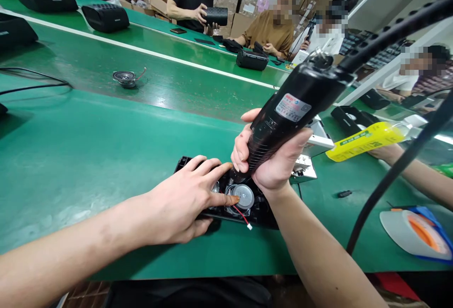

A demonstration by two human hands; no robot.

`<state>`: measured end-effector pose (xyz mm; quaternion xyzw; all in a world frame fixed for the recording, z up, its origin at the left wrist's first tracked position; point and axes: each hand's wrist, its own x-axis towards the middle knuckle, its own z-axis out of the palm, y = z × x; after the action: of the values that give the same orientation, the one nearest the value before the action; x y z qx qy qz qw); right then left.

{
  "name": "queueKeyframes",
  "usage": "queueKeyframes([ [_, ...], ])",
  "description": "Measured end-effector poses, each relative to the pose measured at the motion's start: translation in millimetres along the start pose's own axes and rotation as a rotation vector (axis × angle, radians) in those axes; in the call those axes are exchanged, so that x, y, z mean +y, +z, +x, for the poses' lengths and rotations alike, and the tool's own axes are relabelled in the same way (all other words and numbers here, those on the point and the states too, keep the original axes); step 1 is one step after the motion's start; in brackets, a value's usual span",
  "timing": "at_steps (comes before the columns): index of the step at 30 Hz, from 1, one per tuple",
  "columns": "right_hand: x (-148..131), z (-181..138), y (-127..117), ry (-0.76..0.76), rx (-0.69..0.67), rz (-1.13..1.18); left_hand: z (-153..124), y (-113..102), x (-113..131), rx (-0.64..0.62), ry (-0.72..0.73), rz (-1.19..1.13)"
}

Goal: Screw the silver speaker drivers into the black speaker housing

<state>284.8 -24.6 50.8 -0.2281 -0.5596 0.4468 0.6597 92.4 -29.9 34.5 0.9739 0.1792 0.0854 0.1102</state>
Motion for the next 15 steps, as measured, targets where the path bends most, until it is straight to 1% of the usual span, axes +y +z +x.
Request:
queueKeyframes([
  [3,-0.2,-0.1,1.0,0.027,0.009,0.000,-0.8,3.0,-3.2,0.003,0.008,-0.007],
  [6,1.1,-0.8,0.4,0.021,-0.014,0.043,-1.5,3.5,-3.9,-0.005,0.010,-0.019],
  [9,4.7,-2.7,-0.4,0.020,-0.037,0.056,-1.7,2.5,-1.8,-0.033,-0.020,-0.025],
  [11,5.5,-3.5,0.2,0.030,-0.046,0.050,-2.1,2.6,0.1,-0.026,-0.036,-0.015],
  [13,0.7,-2.9,1.2,0.018,-0.031,0.050,-3.9,4.0,1.6,-0.010,-0.036,-0.006],
  [15,-13.4,-0.6,0.3,-0.036,0.025,0.062,-7.3,6.1,2.1,0.000,-0.033,-0.009],
])
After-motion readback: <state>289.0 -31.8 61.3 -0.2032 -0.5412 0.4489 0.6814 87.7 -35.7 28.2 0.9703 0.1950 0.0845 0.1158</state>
